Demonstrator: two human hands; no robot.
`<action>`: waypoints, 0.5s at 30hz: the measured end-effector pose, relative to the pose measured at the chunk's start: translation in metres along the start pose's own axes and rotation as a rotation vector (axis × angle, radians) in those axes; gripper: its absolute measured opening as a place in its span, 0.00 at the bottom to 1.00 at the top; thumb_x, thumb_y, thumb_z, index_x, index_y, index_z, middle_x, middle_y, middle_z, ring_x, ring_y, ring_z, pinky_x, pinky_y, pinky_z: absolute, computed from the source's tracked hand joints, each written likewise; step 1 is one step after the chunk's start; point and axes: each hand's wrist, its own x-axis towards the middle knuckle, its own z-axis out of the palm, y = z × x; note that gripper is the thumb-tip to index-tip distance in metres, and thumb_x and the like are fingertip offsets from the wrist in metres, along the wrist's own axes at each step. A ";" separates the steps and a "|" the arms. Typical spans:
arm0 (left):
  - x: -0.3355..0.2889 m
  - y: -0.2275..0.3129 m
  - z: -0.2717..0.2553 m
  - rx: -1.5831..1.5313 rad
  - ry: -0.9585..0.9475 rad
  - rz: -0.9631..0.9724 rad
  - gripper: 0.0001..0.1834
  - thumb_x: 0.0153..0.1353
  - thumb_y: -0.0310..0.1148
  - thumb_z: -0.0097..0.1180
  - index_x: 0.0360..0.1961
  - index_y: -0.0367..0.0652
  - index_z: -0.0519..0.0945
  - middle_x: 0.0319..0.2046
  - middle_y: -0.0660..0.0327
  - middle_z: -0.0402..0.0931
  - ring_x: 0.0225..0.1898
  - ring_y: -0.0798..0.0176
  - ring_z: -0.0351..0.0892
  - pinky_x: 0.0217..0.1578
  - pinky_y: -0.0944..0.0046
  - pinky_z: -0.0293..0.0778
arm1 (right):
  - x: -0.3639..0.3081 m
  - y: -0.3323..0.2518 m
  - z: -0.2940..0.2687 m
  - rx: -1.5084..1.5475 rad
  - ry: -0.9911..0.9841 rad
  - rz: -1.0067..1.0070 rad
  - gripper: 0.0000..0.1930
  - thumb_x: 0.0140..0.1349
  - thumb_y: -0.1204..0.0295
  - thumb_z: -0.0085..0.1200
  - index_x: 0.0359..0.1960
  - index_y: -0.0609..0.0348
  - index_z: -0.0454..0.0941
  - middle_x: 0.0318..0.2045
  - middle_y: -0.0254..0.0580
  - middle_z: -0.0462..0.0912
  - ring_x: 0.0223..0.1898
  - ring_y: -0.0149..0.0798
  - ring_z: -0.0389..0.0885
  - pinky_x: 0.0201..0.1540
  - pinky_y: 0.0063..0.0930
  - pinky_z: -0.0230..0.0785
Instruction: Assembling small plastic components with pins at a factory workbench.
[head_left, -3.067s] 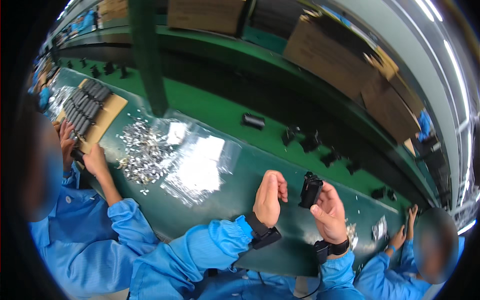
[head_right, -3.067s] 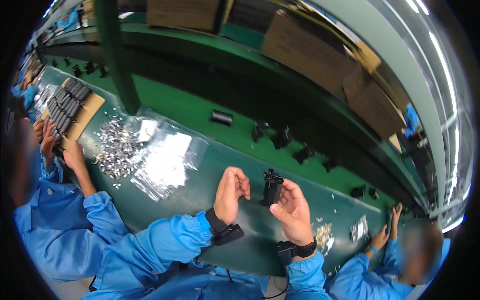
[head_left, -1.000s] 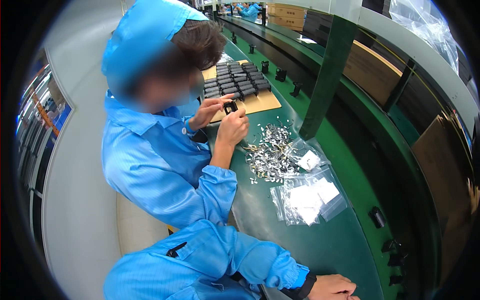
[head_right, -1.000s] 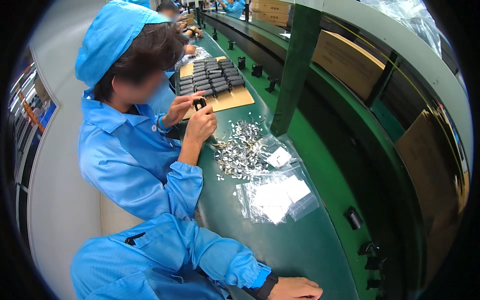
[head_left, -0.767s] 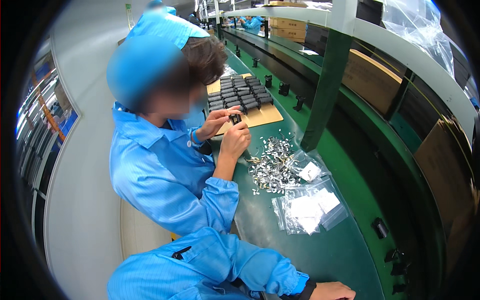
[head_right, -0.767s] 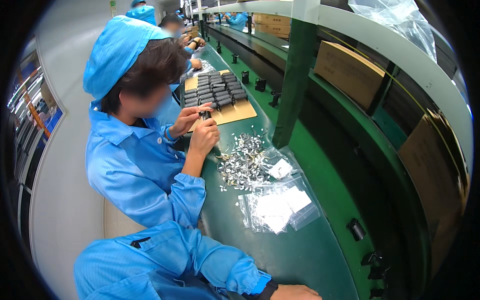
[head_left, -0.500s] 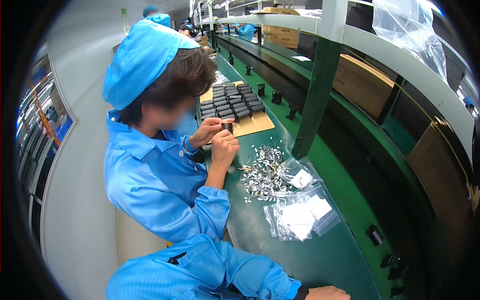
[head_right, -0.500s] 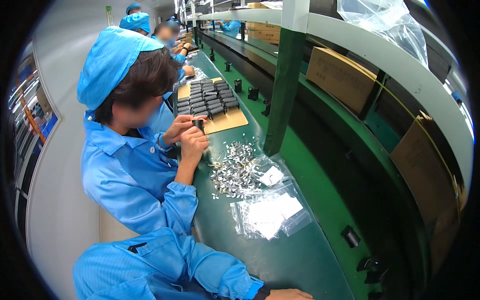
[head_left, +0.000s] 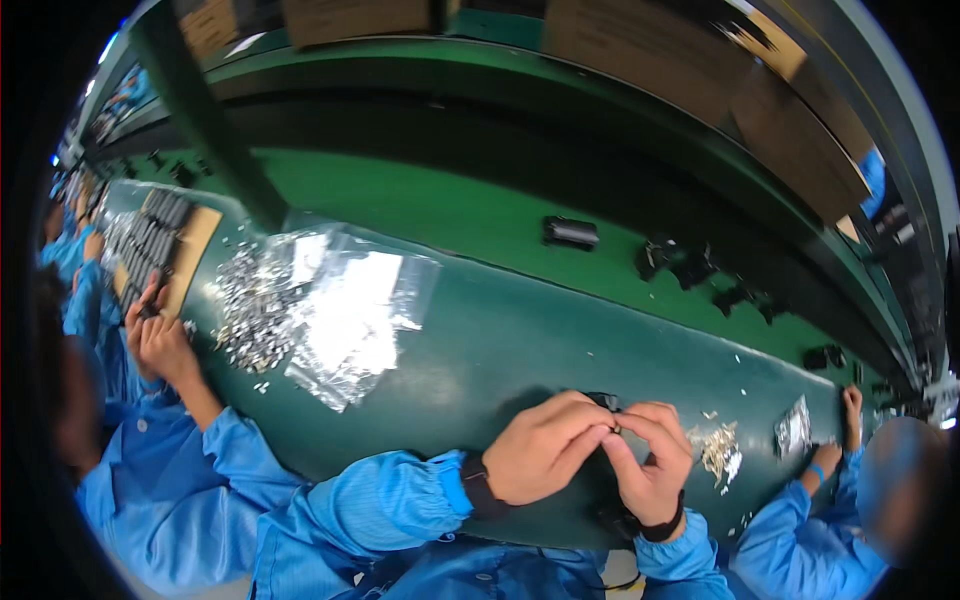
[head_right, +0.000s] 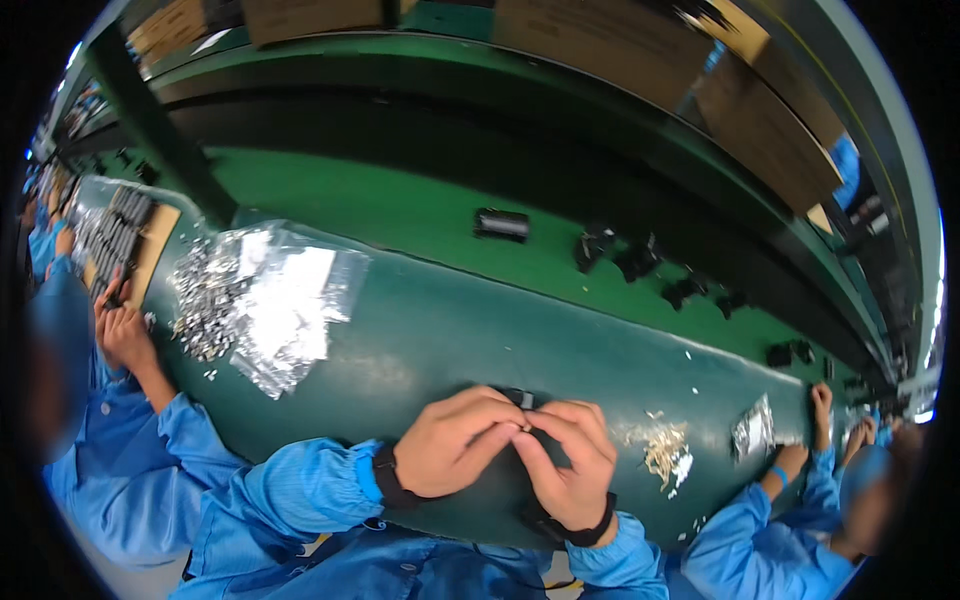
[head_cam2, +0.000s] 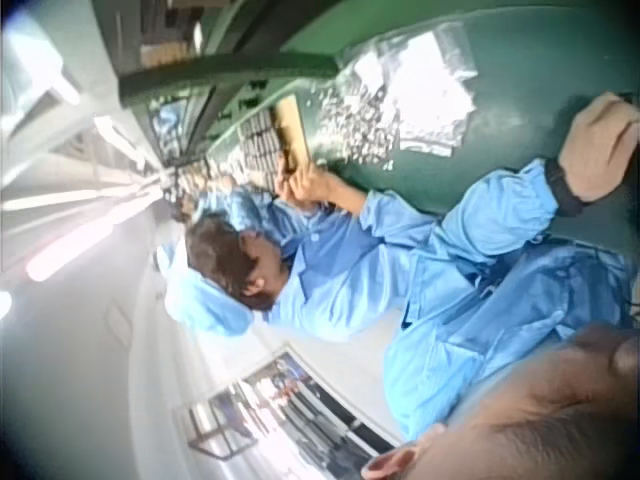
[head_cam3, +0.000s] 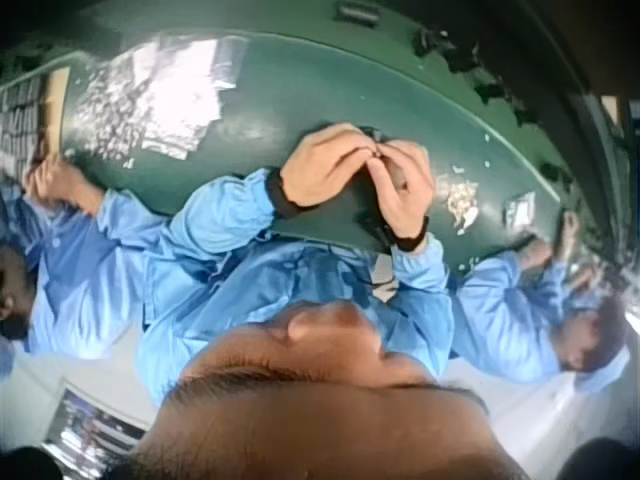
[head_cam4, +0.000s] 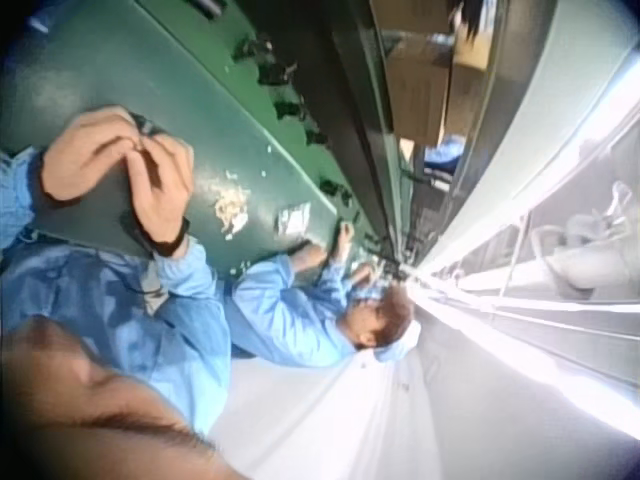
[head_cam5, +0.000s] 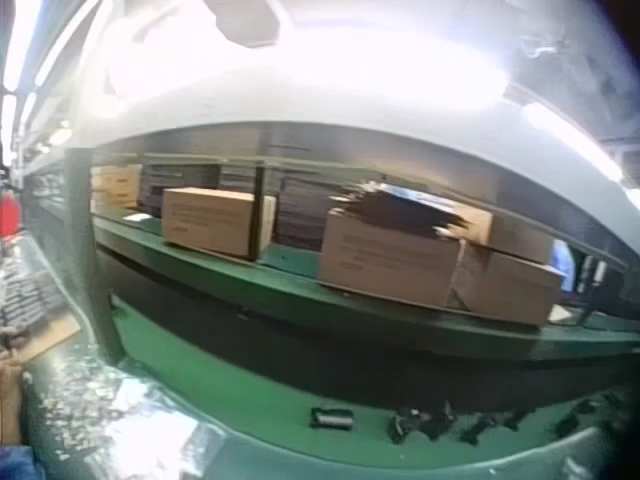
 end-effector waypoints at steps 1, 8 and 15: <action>0.001 0.000 0.003 -0.015 -0.015 -0.009 0.07 0.69 0.23 0.59 0.46 0.36 0.83 0.42 0.52 0.82 0.41 0.51 0.84 0.42 0.58 0.80 | -0.004 0.002 -0.002 0.014 0.010 0.003 0.13 0.53 0.79 0.72 0.41 0.66 0.86 0.39 0.47 0.85 0.42 0.47 0.82 0.47 0.36 0.74; -0.005 0.002 0.009 -0.020 -0.061 -0.002 0.06 0.69 0.24 0.59 0.45 0.36 0.83 0.41 0.52 0.82 0.39 0.51 0.84 0.41 0.59 0.80 | -0.016 0.002 -0.012 0.048 -0.002 0.003 0.12 0.55 0.78 0.71 0.41 0.65 0.87 0.39 0.46 0.86 0.43 0.46 0.82 0.48 0.35 0.74; -0.004 0.002 0.003 -0.039 -0.119 -0.022 0.07 0.71 0.25 0.56 0.47 0.35 0.81 0.41 0.51 0.81 0.40 0.48 0.82 0.42 0.56 0.78 | -0.022 0.005 -0.009 0.160 0.032 0.147 0.06 0.60 0.79 0.65 0.39 0.66 0.87 0.38 0.48 0.86 0.39 0.44 0.83 0.46 0.33 0.75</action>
